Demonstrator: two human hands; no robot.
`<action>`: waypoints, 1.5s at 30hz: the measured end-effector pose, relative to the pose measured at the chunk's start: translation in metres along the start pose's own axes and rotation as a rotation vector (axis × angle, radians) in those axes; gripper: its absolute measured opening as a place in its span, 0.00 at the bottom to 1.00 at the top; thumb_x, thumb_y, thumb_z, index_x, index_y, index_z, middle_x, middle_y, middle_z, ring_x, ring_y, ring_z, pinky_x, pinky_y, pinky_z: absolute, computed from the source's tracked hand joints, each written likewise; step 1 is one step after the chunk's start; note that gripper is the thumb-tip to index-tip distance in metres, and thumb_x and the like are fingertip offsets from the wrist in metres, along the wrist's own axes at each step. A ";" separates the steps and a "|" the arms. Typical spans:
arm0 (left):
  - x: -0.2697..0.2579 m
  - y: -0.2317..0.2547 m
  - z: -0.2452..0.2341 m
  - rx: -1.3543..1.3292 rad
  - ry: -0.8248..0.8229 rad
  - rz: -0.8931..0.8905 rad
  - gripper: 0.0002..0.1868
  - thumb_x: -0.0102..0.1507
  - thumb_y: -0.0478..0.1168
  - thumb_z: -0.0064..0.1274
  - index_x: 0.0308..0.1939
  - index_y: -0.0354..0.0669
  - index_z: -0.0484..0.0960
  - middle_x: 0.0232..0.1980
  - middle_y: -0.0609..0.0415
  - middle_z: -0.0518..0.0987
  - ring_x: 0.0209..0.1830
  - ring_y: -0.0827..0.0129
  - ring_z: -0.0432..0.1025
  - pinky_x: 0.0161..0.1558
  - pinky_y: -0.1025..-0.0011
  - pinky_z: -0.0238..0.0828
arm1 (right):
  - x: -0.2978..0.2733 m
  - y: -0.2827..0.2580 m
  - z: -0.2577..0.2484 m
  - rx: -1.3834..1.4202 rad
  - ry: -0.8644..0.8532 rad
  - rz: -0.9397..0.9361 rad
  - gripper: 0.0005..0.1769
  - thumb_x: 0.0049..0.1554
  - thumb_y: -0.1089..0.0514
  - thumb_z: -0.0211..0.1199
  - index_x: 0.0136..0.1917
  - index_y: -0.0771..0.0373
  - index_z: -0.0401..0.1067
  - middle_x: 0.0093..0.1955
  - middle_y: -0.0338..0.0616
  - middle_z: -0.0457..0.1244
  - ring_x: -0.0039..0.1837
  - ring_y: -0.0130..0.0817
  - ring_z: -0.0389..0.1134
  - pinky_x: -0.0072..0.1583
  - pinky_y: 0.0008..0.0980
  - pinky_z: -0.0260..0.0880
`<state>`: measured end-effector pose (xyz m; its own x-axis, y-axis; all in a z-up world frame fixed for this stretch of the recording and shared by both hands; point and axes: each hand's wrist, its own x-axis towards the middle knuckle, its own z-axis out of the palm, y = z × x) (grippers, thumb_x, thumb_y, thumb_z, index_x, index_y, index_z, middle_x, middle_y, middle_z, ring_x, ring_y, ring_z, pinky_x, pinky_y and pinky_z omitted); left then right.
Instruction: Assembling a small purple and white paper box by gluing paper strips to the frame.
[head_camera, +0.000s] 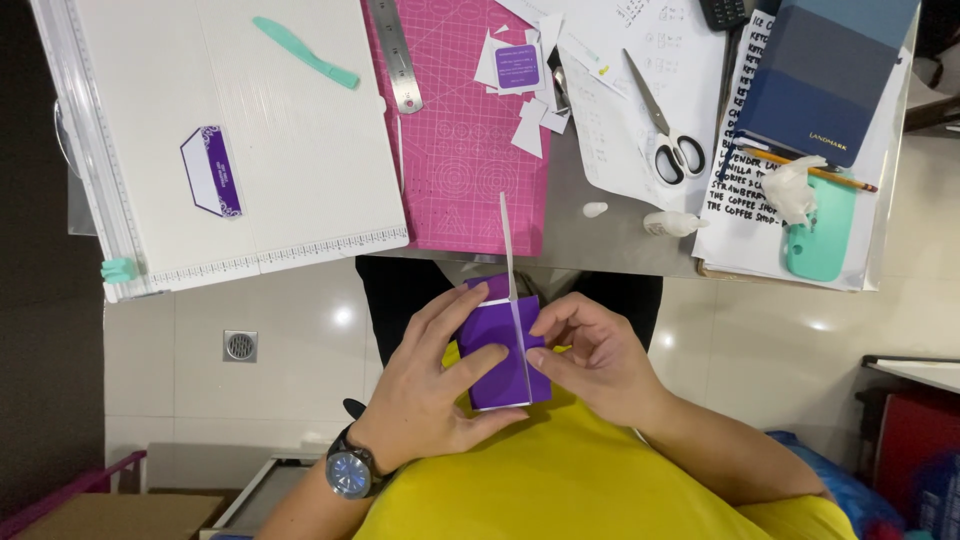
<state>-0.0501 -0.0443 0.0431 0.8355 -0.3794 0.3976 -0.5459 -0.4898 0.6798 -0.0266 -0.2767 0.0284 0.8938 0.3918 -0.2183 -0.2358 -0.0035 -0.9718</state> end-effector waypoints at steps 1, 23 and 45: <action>0.000 0.000 0.000 -0.001 0.000 -0.001 0.31 0.61 0.60 0.65 0.57 0.47 0.72 0.71 0.32 0.64 0.67 0.31 0.67 0.66 0.40 0.71 | 0.000 0.000 0.000 0.000 0.000 0.001 0.08 0.57 0.65 0.68 0.50 0.60 0.72 0.44 0.37 0.65 0.45 0.24 0.64 0.50 0.23 0.67; -0.006 -0.003 0.003 -0.018 0.048 0.016 0.31 0.58 0.61 0.69 0.53 0.46 0.75 0.68 0.33 0.66 0.66 0.33 0.69 0.66 0.41 0.69 | -0.003 0.000 0.002 -0.020 -0.006 -0.010 0.08 0.57 0.66 0.68 0.50 0.60 0.72 0.43 0.37 0.65 0.45 0.24 0.64 0.50 0.22 0.67; -0.007 -0.005 0.008 0.035 0.121 0.207 0.29 0.62 0.57 0.68 0.55 0.39 0.80 0.64 0.44 0.75 0.62 0.44 0.75 0.66 0.35 0.74 | -0.008 -0.002 0.005 -0.025 -0.004 -0.038 0.08 0.57 0.67 0.67 0.50 0.61 0.73 0.44 0.38 0.65 0.46 0.24 0.65 0.50 0.21 0.68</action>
<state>-0.0538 -0.0452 0.0320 0.7055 -0.3792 0.5987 -0.7067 -0.4389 0.5549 -0.0348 -0.2755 0.0328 0.9004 0.3957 -0.1811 -0.1924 -0.0114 -0.9813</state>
